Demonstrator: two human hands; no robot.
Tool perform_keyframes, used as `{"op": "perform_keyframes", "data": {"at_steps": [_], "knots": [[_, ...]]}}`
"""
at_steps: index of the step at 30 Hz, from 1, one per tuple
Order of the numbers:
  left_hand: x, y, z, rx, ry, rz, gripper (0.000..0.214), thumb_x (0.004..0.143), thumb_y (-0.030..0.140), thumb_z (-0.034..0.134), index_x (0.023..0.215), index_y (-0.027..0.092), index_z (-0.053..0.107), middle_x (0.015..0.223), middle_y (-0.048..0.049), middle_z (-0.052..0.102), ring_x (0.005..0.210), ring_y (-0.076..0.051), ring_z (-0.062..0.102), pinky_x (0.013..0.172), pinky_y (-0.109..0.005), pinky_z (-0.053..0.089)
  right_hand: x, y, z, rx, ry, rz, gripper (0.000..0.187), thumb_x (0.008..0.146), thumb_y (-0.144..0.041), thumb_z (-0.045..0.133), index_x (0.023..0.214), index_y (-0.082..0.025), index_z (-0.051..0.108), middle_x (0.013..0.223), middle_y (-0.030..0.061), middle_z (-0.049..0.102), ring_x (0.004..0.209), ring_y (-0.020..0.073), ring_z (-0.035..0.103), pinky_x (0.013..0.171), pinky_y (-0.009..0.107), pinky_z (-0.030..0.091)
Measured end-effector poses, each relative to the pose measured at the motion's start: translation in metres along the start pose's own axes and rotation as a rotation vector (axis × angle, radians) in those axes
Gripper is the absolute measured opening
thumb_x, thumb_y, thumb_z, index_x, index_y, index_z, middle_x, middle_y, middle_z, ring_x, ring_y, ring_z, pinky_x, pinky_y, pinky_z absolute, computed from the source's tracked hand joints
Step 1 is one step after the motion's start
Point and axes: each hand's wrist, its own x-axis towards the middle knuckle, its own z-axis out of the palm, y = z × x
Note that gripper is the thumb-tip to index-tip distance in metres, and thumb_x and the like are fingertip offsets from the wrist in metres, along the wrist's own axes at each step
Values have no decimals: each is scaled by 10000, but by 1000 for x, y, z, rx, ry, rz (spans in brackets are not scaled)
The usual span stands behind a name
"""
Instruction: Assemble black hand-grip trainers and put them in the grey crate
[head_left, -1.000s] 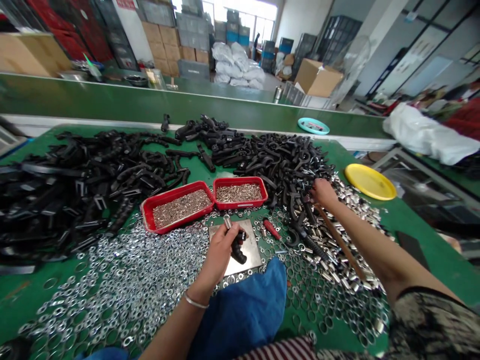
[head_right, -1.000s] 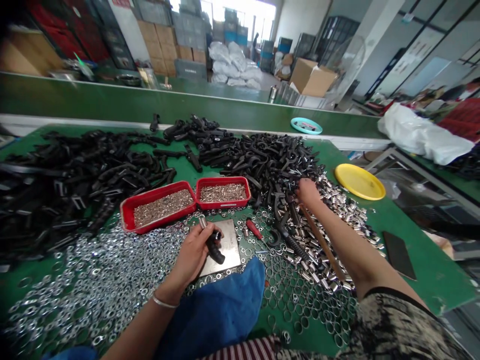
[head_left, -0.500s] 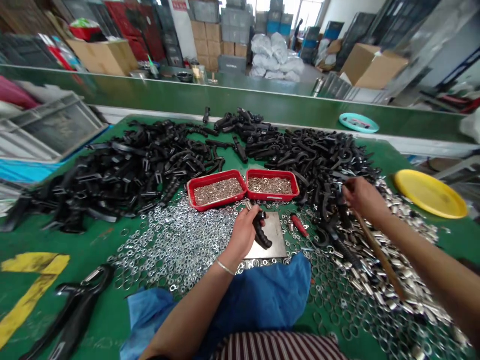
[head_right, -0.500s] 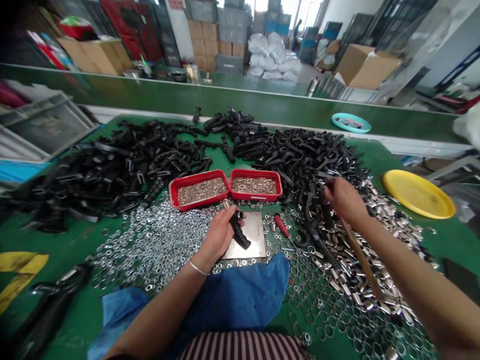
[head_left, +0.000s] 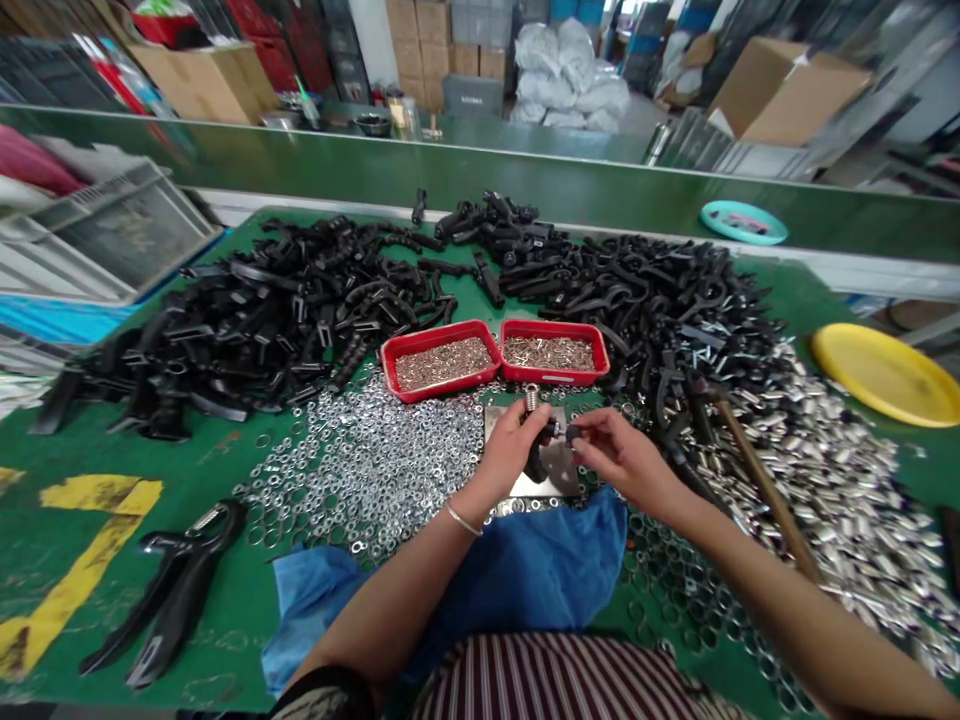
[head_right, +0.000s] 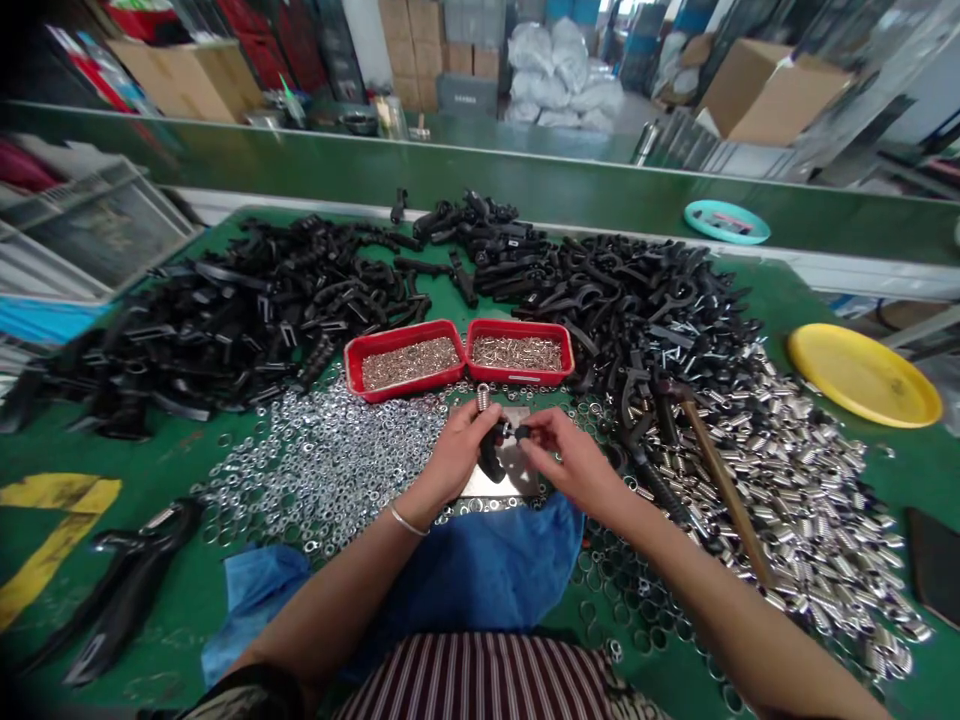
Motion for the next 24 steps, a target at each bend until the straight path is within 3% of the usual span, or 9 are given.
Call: {"op": "perform_keyframes", "data": {"at_steps": [3, 6, 12, 16, 20, 22, 24], "knots": [[-1, 0, 1, 41, 12, -3, 351, 906, 529, 605, 911, 178, 609, 803, 6, 600, 705, -124, 572, 669, -237, 460, -5, 3, 6, -246, 22, -125, 219, 953, -290, 587, 1151, -208, 545, 1030, 93, 673, 928, 241, 688, 846, 440, 573], [-1, 1, 1, 10, -7, -18, 344, 913, 525, 592, 928, 182, 600, 824, 3, 606, 706, -123, 570, 671, -242, 465, -6, 6, 5, -342, 46, -254, 250, 994, -270, 528, 1232, -194, 534, 1113, 126, 663, 1018, 249, 669, 884, 452, 573], [-6, 16, -2, 164, -54, 0, 293, 951, 480, 551, 967, 190, 588, 828, 6, 598, 738, -137, 590, 697, -258, 461, 2, 13, -6, -509, -69, -434, 302, 1010, -278, 503, 1285, -168, 559, 1179, 165, 646, 1115, 279, 628, 943, 493, 554], [-6, 26, -3, 414, -14, 92, 238, 977, 406, 522, 893, 189, 578, 815, -1, 596, 776, -155, 562, 736, -281, 434, 2, 11, -2, -430, -46, -436, 313, 1012, -256, 495, 1313, -171, 526, 1170, 153, 646, 1094, 255, 633, 927, 460, 564], [-5, 29, -5, 479, -34, 109, 213, 985, 368, 515, 886, 192, 583, 848, -10, 616, 801, -166, 560, 748, -297, 426, 6, 9, 1, -445, -103, -394, 323, 1001, -257, 510, 1312, -176, 551, 1196, 163, 645, 1117, 282, 613, 956, 509, 526], [-5, 29, -5, 500, -25, 127, 212, 990, 367, 511, 872, 199, 560, 845, -7, 611, 795, -165, 561, 737, -297, 425, 10, 7, 3, -347, -108, -327, 311, 980, -280, 554, 1277, -191, 569, 1194, 152, 650, 1108, 282, 620, 961, 509, 513], [-5, 27, -6, 560, 10, 180, 219, 995, 370, 510, 851, 206, 525, 833, -4, 600, 787, -164, 560, 737, -297, 425, 13, 2, 10, -97, -80, -165, 248, 984, -328, 551, 1195, -200, 567, 1066, 110, 677, 948, 238, 670, 876, 456, 546]]}}
